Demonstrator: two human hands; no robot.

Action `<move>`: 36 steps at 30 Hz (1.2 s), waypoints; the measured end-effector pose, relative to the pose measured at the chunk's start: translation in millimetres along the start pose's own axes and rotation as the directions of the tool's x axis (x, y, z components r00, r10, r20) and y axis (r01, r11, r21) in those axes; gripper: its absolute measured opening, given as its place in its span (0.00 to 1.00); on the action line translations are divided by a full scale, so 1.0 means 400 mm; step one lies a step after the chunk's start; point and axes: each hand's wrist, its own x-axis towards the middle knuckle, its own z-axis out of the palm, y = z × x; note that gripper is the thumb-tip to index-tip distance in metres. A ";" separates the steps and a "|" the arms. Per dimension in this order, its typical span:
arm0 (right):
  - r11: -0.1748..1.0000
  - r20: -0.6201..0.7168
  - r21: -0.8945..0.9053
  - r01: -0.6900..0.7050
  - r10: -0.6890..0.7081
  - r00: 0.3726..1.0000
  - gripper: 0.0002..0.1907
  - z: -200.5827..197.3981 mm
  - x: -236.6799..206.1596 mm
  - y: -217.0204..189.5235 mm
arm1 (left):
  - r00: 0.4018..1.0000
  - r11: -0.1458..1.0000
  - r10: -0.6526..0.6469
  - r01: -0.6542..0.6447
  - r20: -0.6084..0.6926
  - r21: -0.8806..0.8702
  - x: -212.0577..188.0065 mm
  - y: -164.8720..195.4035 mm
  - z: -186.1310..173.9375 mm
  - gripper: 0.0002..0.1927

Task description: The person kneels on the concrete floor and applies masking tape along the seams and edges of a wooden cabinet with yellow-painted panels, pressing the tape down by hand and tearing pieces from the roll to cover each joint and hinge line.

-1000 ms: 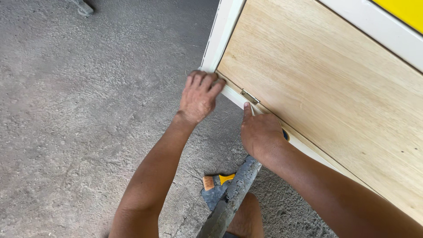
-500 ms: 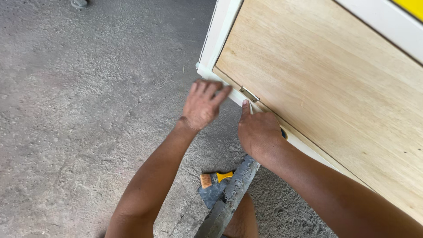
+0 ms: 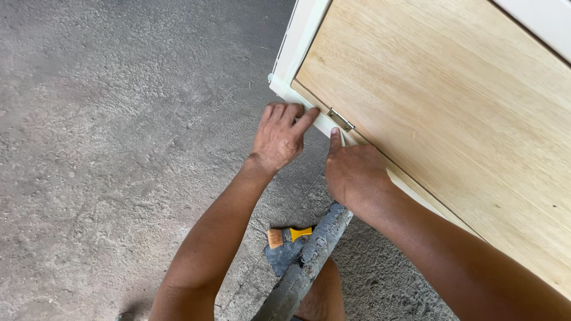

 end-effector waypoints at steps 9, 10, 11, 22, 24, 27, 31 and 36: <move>0.999 0.127 0.032 -0.014 0.010 0.992 0.39 -0.006 -0.002 0.001 | 1.000 0.999 0.006 -0.006 0.013 0.036 0.030 -0.043 -0.037 0.27; 1.000 0.104 0.010 -0.002 0.001 0.995 0.38 -0.009 -0.001 0.001 | 1.000 0.998 -0.012 0.012 -0.010 0.059 0.034 -0.045 -0.037 0.27; 1.000 0.087 -0.005 0.004 -0.003 0.996 0.37 -0.011 -0.001 0.000 | 1.000 0.999 0.003 -0.003 0.000 0.052 0.034 -0.043 -0.038 0.28; 1.000 0.075 -0.016 0.013 -0.012 0.997 0.38 -0.006 0.002 0.001 | 0.993 0.993 -0.107 0.109 0.041 -0.034 0.019 -0.030 -0.033 0.28; 1.000 0.089 -0.010 0.016 -0.015 0.996 0.37 -0.004 0.004 -0.003 | 0.993 0.998 0.063 -0.060 0.104 -0.038 0.005 -0.008 -0.018 0.35; 1.000 0.018 0.010 0.007 -0.007 1.000 0.38 -0.006 0.007 -0.006 | 0.995 0.965 0.020 -0.045 -0.096 -0.258 -0.024 0.032 0.009 0.33; 0.999 0.075 0.037 0.003 -0.005 0.997 0.39 -0.010 0.002 -0.001 | 0.978 0.936 -0.208 0.206 0.024 -0.285 -0.037 0.036 0.039 0.33; 1.000 0.017 0.008 0.017 -0.017 1.000 0.39 -0.013 -0.001 0.007 | 0.886 0.875 -0.463 0.461 0.016 -0.148 0.002 -0.014 0.065 0.36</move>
